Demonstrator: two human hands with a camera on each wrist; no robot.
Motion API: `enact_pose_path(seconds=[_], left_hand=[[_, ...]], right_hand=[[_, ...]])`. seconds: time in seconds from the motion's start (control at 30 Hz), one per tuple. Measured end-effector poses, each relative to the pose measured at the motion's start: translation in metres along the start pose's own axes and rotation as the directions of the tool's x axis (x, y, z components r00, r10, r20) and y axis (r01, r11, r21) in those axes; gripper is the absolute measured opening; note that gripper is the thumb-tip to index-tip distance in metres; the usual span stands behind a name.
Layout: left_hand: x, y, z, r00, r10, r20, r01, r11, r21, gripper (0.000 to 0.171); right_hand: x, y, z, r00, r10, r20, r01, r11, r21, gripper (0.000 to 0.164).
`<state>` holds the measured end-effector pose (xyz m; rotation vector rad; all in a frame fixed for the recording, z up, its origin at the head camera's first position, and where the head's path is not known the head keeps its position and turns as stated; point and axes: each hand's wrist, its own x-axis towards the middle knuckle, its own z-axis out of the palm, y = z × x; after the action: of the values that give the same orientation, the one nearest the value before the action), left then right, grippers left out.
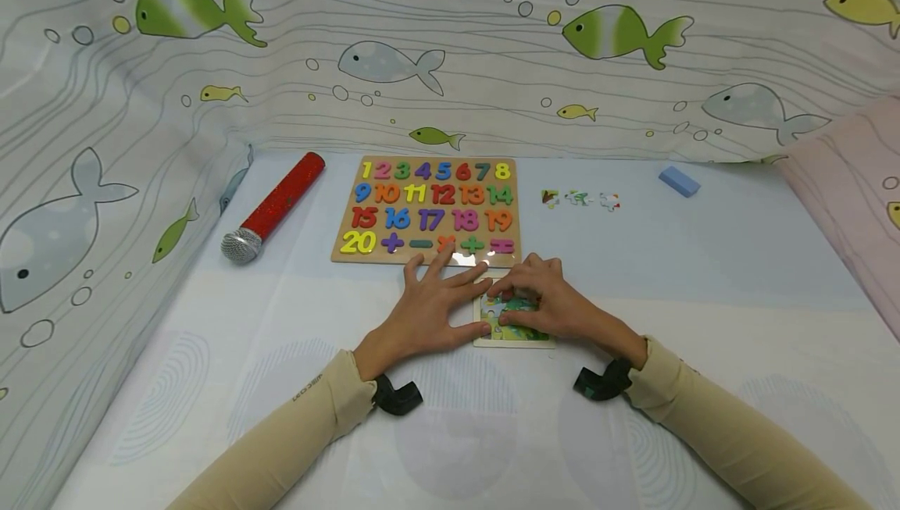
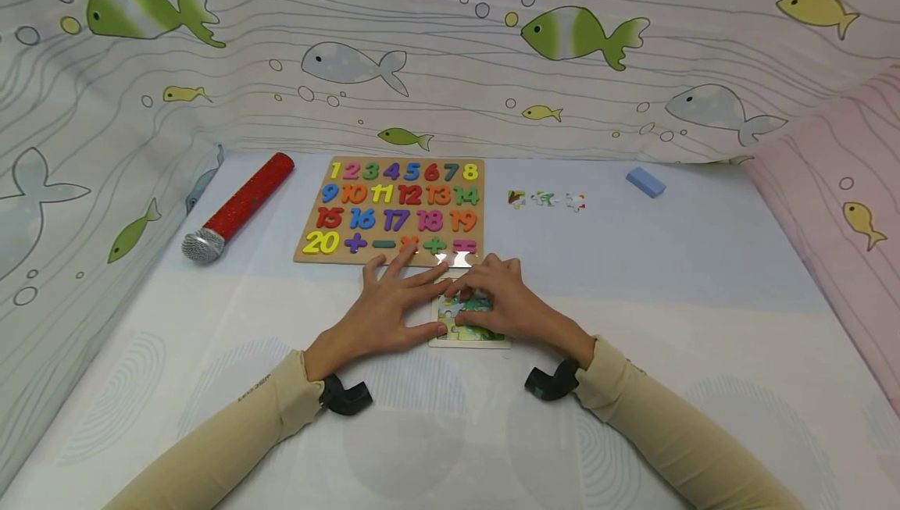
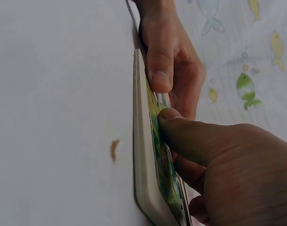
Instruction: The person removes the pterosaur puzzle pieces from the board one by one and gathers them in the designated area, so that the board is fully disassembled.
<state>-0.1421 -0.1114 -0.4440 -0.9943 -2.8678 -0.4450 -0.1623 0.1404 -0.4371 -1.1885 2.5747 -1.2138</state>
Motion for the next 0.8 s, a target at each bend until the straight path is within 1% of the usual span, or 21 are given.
enact_pose_path(seconds=[0.27, 0.63, 0.8], left_hand=[[0.0005, 0.0004, 0.0, 1.0, 0.002, -0.002, -0.002, 1.0, -0.002, 0.069], [0.0004, 0.0006, -0.0019, 1.0, 0.01, -0.002, -0.01, 1.0, -0.003, 0.069], [0.0003, 0.0007, -0.0021, 1.0, 0.013, 0.0, -0.013, 1.0, -0.001, 0.068]], right_hand=[[-0.0004, -0.0006, 0.0012, 1.0, 0.014, 0.005, -0.014, 1.0, 0.015, 0.033], [-0.0001, -0.001, 0.0055, 1.0, 0.022, -0.007, -0.022, 1.0, -0.022, 0.036], [0.0, -0.0016, 0.0061, 0.999, 0.033, -0.014, -0.033, 0.999, -0.016, 0.036]])
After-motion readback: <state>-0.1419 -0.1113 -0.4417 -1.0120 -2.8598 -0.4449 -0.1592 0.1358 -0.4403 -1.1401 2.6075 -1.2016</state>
